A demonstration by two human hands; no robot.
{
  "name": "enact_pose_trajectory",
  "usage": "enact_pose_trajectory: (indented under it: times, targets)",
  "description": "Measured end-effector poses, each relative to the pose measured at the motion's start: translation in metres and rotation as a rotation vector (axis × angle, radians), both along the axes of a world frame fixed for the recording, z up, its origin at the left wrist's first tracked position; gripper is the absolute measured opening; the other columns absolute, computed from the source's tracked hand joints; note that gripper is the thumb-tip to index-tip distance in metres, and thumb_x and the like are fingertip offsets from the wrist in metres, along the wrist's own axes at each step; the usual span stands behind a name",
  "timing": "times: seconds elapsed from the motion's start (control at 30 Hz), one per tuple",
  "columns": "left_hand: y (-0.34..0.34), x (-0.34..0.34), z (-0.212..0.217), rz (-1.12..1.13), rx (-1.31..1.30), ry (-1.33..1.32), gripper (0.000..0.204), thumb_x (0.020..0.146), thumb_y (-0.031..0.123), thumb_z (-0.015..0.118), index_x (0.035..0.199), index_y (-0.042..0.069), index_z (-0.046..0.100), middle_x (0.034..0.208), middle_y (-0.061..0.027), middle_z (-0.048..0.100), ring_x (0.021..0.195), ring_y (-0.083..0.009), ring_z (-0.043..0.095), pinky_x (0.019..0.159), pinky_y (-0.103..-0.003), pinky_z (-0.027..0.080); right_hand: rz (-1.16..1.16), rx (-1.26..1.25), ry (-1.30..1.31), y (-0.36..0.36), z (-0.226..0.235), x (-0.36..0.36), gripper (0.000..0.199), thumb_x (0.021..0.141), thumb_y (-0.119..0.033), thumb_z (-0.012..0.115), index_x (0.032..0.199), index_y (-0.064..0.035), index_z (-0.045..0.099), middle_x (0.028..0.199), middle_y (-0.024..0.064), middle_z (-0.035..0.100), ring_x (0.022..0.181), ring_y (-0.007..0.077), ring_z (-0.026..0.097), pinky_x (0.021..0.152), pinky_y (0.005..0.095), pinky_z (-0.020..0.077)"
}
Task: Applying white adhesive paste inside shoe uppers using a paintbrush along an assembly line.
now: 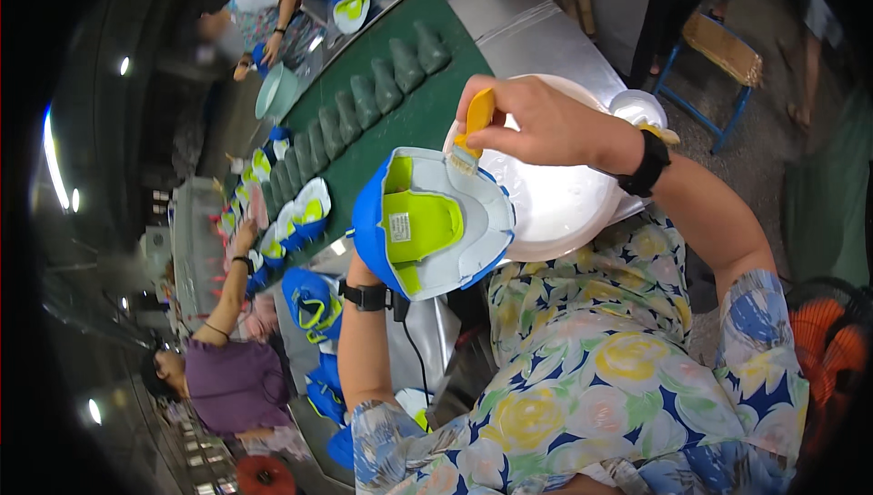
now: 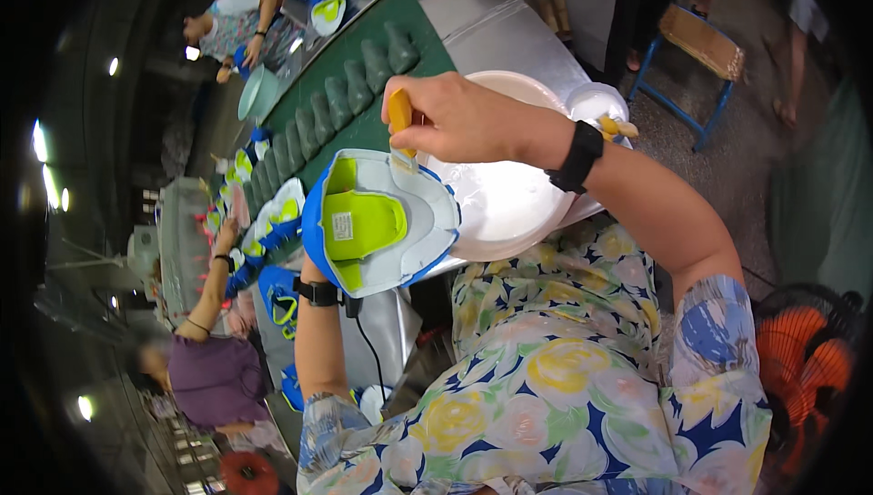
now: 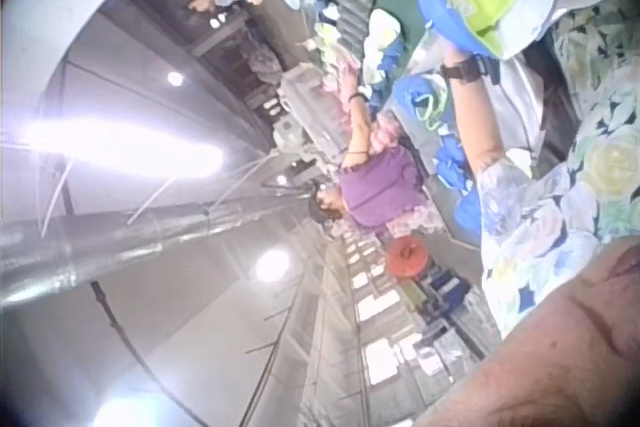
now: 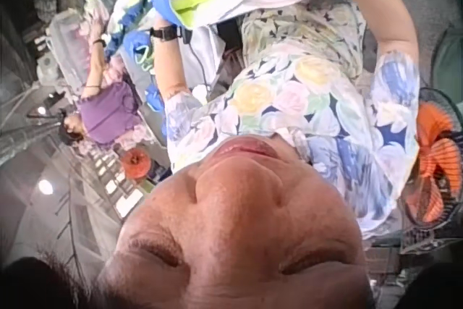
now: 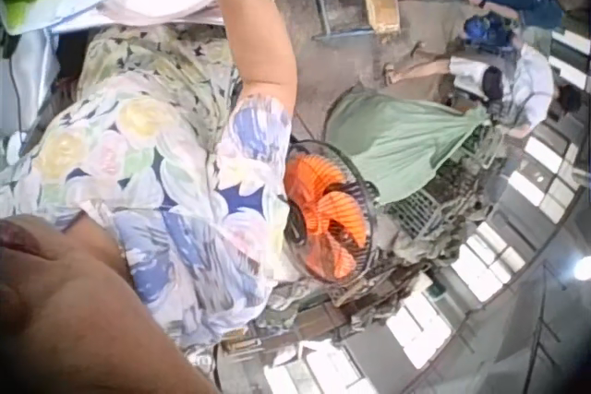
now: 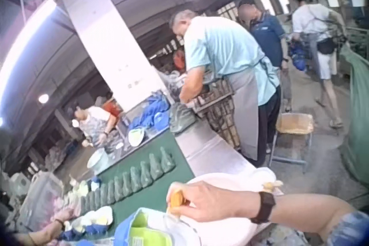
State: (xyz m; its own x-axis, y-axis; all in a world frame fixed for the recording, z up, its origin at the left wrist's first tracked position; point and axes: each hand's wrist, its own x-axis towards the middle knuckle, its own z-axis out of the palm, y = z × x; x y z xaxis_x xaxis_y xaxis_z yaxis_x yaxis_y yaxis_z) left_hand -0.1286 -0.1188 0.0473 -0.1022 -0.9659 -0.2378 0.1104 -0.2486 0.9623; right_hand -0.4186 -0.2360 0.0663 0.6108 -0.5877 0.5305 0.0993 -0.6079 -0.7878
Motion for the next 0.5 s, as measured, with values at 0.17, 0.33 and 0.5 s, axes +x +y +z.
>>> enact_pose_trajectory:
  times: [0.17,0.33,0.5]
  targets:
    - [-0.008,-0.013,-0.004,0.168,-0.207,0.192,0.058,0.101,0.042,0.049,0.147,0.007,0.04,0.134,-0.0136,0.057,0.114,-0.029,0.063,0.098,-0.045,0.053,-0.239,0.01,-0.01,0.006,-0.012,-0.024,0.024,0.087,-0.018,0.071,0.094,-0.001,0.055,0.075,0.0131,0.066,0.065,0.023,0.064,0.061,0.0315,0.0498]
    - [-0.011,-0.031,-0.011,0.333,-0.36,0.206,0.055,0.102,0.042,0.045,0.145,0.008,0.042,0.132,-0.0135,0.059,0.114,-0.0307,0.063,0.097,-0.047,0.053,-0.432,0.201,-0.042,0.022,-0.027,-0.012,0.031,0.085,-0.022,0.072,0.092,0.0034,0.055,0.075,0.0178,0.067,0.069,0.0251,0.069,0.064,0.0323,0.0535]
    - [-0.023,-0.021,-0.042,0.455,-0.635,-0.093,0.057,0.102,0.037,0.049,0.148,0.007,0.035,0.142,-0.0135,0.05,0.125,-0.0282,0.055,0.101,-0.045,0.05,-0.437,0.411,-0.077,0.035,-0.035,-0.005,0.033,0.086,-0.024,0.07,0.094,0.0055,0.056,0.079,0.019,0.069,0.072,0.0258,0.071,0.065,0.0346,0.0554]
